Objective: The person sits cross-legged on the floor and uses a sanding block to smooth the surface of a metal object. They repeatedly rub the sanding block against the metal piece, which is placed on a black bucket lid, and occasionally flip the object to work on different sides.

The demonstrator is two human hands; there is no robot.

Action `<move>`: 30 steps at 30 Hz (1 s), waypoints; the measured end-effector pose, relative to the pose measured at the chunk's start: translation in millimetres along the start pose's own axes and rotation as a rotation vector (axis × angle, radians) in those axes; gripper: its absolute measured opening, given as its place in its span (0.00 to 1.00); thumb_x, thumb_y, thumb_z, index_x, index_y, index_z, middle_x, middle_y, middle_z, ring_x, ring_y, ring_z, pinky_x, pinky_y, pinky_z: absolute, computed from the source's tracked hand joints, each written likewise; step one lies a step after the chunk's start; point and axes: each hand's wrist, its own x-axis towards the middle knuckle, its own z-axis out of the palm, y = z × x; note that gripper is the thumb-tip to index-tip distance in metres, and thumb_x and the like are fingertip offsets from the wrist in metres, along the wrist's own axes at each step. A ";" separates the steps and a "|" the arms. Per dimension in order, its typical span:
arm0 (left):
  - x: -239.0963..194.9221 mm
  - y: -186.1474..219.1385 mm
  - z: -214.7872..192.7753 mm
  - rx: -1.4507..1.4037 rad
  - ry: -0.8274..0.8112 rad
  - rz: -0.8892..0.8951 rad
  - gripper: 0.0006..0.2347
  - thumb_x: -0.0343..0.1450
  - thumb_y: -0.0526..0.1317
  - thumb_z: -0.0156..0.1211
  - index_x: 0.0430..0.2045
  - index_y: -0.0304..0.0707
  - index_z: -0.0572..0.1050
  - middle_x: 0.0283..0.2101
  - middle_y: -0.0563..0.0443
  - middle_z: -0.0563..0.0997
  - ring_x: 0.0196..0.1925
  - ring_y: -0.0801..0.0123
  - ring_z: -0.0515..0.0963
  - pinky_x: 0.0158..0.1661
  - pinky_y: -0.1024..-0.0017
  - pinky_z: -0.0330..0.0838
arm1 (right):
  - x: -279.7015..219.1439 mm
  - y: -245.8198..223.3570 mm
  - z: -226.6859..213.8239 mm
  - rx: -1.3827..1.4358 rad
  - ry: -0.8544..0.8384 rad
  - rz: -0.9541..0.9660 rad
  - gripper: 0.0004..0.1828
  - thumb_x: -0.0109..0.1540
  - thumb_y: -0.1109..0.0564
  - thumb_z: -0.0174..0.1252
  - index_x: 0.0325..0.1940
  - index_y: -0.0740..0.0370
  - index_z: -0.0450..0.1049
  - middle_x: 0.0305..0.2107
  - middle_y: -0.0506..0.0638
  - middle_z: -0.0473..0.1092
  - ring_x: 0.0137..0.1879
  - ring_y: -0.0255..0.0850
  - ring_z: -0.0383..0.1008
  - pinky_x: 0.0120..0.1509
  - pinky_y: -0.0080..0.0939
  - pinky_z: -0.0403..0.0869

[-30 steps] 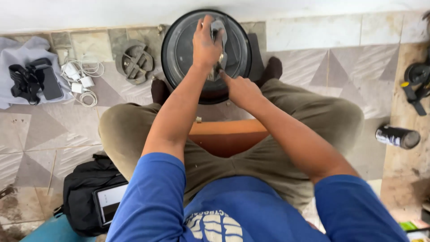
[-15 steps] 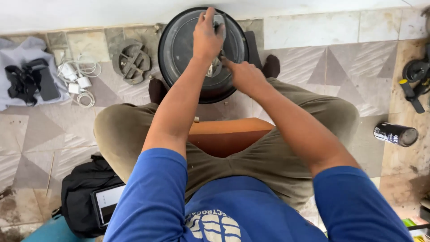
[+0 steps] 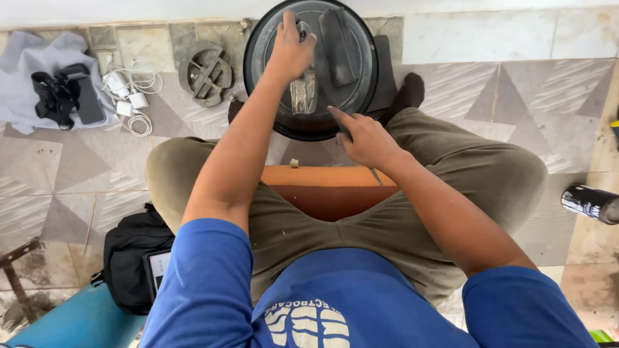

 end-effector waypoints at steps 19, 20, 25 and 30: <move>-9.2 37.0 -13.6 -0.122 -0.179 0.115 0.26 0.77 0.59 0.43 0.64 0.44 0.61 0.30 0.46 0.76 0.18 0.75 0.58 0.24 0.71 0.59 | -7.0 0.6 0.5 0.030 0.067 0.098 0.28 0.69 0.51 0.45 0.74 0.53 0.60 0.29 0.54 0.67 0.41 0.50 0.68 0.47 0.49 0.67; -13.6 38.3 -15.1 -0.122 -0.170 0.116 0.26 0.77 0.59 0.43 0.64 0.44 0.61 0.30 0.46 0.76 0.18 0.75 0.58 0.24 0.71 0.59 | -6.0 2.0 2.7 0.025 0.065 0.091 0.28 0.69 0.51 0.45 0.74 0.53 0.60 0.29 0.54 0.67 0.41 0.50 0.68 0.47 0.49 0.67; -50.9 88.1 -35.1 0.235 -0.493 -0.321 0.44 0.69 0.63 0.58 0.71 0.40 0.39 0.72 0.31 0.53 0.70 0.38 0.59 0.62 0.43 0.59 | -2.4 14.4 14.0 0.023 0.091 0.087 0.27 0.69 0.53 0.45 0.74 0.52 0.60 0.31 0.55 0.67 0.40 0.52 0.68 0.45 0.50 0.67; -87.0 80.2 -24.0 0.456 -0.478 -0.377 0.37 0.69 0.42 0.64 0.67 0.45 0.43 0.61 0.33 0.63 0.55 0.37 0.73 0.49 0.47 0.71 | 5.7 17.9 20.1 0.002 0.086 0.042 0.27 0.69 0.52 0.44 0.74 0.54 0.59 0.32 0.58 0.66 0.39 0.54 0.68 0.42 0.53 0.67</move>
